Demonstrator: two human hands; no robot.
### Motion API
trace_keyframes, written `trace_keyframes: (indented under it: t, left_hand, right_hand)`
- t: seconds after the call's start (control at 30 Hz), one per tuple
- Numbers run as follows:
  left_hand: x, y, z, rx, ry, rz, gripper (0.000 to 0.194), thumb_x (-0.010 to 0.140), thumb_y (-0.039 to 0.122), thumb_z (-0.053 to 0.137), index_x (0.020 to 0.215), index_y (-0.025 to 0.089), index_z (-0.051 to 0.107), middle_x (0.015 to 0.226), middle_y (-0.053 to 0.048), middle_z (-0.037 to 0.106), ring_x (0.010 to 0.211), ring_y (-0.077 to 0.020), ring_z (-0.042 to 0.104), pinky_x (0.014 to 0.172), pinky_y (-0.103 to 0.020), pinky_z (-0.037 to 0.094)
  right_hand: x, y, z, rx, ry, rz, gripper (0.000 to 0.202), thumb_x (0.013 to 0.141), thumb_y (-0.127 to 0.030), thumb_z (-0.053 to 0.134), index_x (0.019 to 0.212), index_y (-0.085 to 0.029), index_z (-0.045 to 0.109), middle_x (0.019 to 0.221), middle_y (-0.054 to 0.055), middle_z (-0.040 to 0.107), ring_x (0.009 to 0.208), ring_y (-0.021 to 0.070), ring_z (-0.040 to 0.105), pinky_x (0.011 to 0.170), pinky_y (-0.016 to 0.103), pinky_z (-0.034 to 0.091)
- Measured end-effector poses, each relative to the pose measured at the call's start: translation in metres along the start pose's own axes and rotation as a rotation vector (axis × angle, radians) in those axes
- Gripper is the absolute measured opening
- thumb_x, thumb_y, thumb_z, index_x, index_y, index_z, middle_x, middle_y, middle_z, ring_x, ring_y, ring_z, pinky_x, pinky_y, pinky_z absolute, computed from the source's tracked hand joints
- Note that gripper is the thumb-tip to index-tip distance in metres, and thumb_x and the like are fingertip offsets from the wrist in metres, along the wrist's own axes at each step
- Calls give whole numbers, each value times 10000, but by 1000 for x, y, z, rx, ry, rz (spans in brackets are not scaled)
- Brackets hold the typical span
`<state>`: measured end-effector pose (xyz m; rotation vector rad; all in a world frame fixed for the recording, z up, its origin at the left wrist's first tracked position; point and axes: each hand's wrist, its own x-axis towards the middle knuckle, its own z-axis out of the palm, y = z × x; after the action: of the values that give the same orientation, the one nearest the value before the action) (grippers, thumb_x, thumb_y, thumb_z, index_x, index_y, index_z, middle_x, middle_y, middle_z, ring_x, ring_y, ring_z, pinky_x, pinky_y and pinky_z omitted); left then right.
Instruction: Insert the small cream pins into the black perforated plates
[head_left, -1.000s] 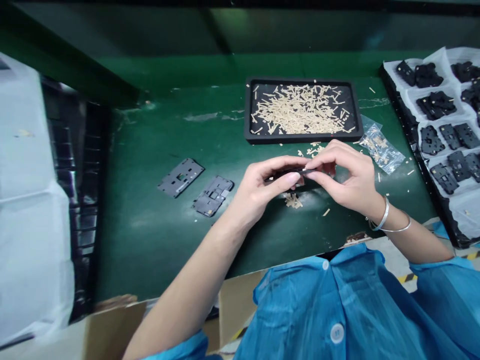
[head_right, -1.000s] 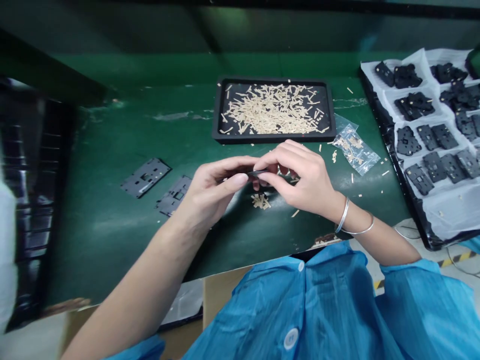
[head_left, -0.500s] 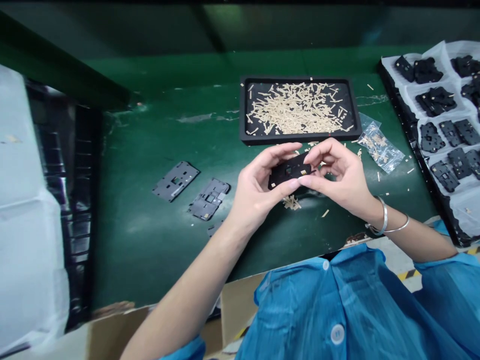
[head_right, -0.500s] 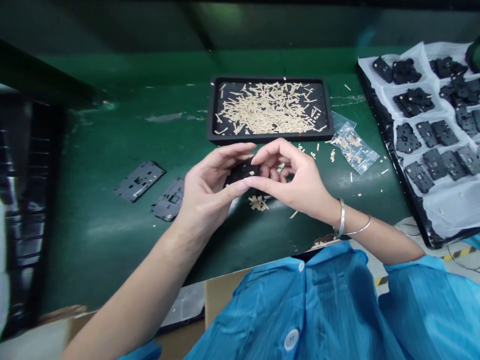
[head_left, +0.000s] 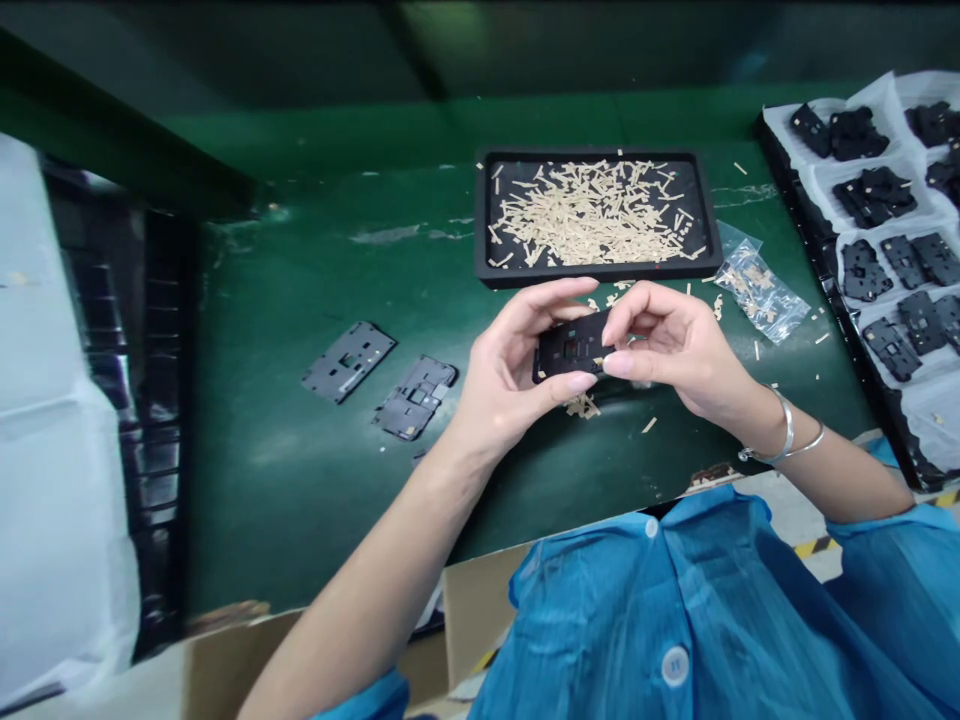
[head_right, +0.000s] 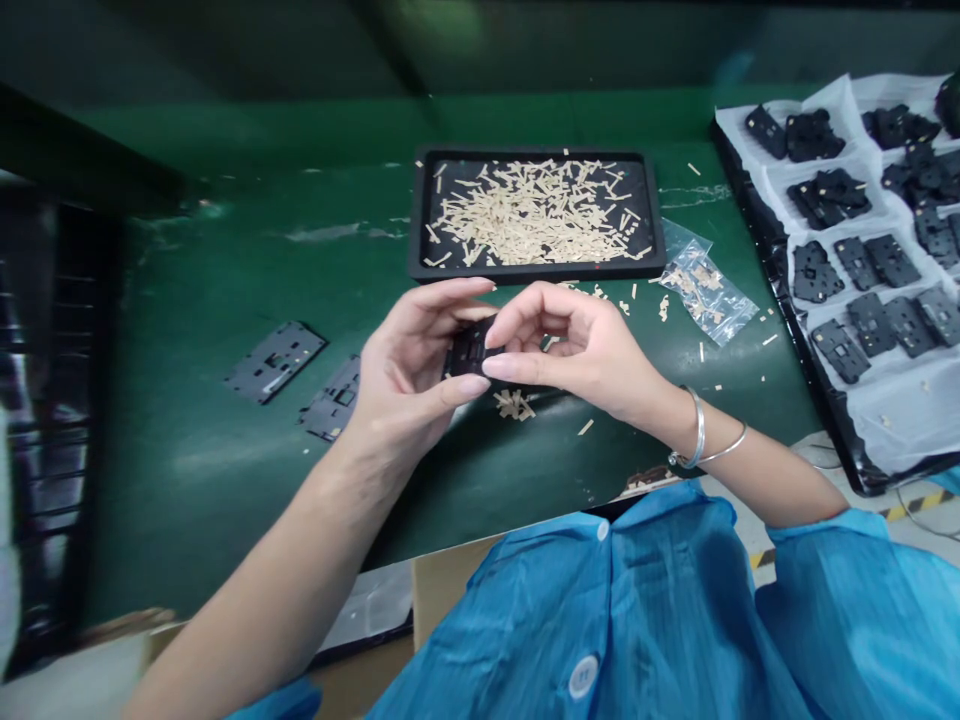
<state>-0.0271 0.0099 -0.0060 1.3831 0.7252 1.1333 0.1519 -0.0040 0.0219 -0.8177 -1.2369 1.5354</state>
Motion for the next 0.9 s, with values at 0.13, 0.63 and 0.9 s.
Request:
trace_keyframes:
  t: [0.13,0.63,0.9]
  left_hand:
    - [1,5,1,-102,-69,-89,622,623,383,849,1191,245,640,959,-60,709,868,-220,665,804,-314,531]
    - [-2,18,16,-427,-197,-359,422,842,404,611,1239,263,584,622,-12,636,462,-143,548,408,-256,374]
    - [-1,17,20,-446,-193,-318,297,837,356,640,1116,273,586,655,11,652,428,-109,520,401,-220,351]
  right_hand:
    - [0,-2,0,69,-21,65,344,667,-403,831,736,-172,586,621,-60,557,537,56,515,475,182,400]
    - [2,2,-2,-58,92,-7,276,723,-370,797,694,-160,620,602,-50,569,482,41,476,481,193,415]
    - [3,4,-4,-152,142,5,348,702,-462,794,677,-167,612,584,-43,576,467,49,492,468,202,422]
